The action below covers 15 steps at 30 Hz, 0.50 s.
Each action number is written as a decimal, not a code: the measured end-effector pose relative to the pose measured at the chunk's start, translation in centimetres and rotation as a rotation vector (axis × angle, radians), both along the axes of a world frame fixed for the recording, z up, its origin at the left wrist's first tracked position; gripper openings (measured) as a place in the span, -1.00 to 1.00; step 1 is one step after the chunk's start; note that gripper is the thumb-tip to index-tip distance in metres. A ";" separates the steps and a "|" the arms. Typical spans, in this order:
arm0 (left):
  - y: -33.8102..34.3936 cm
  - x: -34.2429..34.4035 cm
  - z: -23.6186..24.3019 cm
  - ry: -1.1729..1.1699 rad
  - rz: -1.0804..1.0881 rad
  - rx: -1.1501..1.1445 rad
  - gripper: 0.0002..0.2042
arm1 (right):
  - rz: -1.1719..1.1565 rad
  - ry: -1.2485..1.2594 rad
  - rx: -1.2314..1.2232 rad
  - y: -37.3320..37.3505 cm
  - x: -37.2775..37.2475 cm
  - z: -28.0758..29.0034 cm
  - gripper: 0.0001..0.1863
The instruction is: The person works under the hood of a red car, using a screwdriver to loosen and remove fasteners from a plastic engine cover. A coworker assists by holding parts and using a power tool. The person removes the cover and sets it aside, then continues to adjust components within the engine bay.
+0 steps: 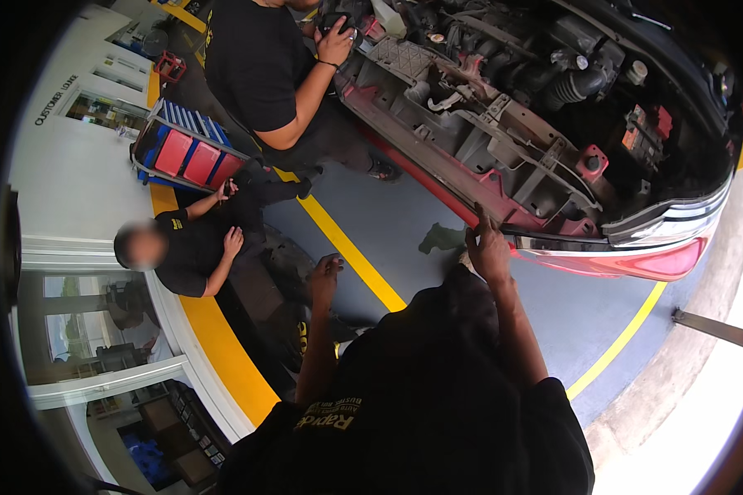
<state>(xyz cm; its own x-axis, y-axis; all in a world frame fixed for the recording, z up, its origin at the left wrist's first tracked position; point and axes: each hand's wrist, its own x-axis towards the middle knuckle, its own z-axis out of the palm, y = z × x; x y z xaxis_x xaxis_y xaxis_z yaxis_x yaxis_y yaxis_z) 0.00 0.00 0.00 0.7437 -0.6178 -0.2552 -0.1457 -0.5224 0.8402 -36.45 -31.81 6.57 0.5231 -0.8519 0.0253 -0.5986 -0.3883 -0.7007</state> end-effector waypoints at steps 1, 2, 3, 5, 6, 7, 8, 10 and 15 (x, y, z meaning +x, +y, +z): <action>-1.0 -0.9 1.1 0.021 -0.005 -0.021 -0.67 | -0.004 0.005 0.014 0.5 0.7 0.7 -0.10; -3.3 -1.0 1.6 0.000 -0.041 -0.050 -0.68 | -0.006 0.012 0.022 -0.5 2.0 0.9 -0.11; -5.2 -2.4 1.8 0.020 -0.068 -0.049 -0.68 | 0.021 0.030 0.054 -1.1 1.9 1.4 -0.14; -9.1 -2.3 2.7 0.007 -0.114 -0.055 -0.69 | 0.071 0.029 0.106 -2.5 3.7 2.1 -0.18; -11.9 -0.6 3.5 -0.031 -0.135 -0.072 -0.69 | 0.092 0.000 0.124 -4.3 5.9 2.5 -0.26; -13.7 0.0 4.0 -0.017 -0.147 -0.067 -0.70 | 0.128 0.006 0.080 -4.7 7.1 3.2 -0.30; -14.8 0.4 4.5 -0.023 -0.171 -0.039 -0.70 | 0.171 -0.001 0.025 -4.8 7.7 4.0 -0.34; -18.4 1.9 5.5 -0.029 -0.175 -0.100 -0.70 | 0.258 0.040 0.099 -6.8 10.0 6.4 -0.52; -25.8 6.9 5.6 0.042 -0.201 -0.178 -0.69 | 0.227 -0.016 0.086 -10.6 16.1 12.0 -0.70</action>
<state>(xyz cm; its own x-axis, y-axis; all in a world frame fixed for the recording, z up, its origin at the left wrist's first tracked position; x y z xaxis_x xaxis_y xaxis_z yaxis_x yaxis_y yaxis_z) 6.90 -25.82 5.63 0.5930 -0.7897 -0.1571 -0.1948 -0.3300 0.9237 -20.37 -42.41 18.54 0.7017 -0.7118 -0.0323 -0.4914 -0.4506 -0.7453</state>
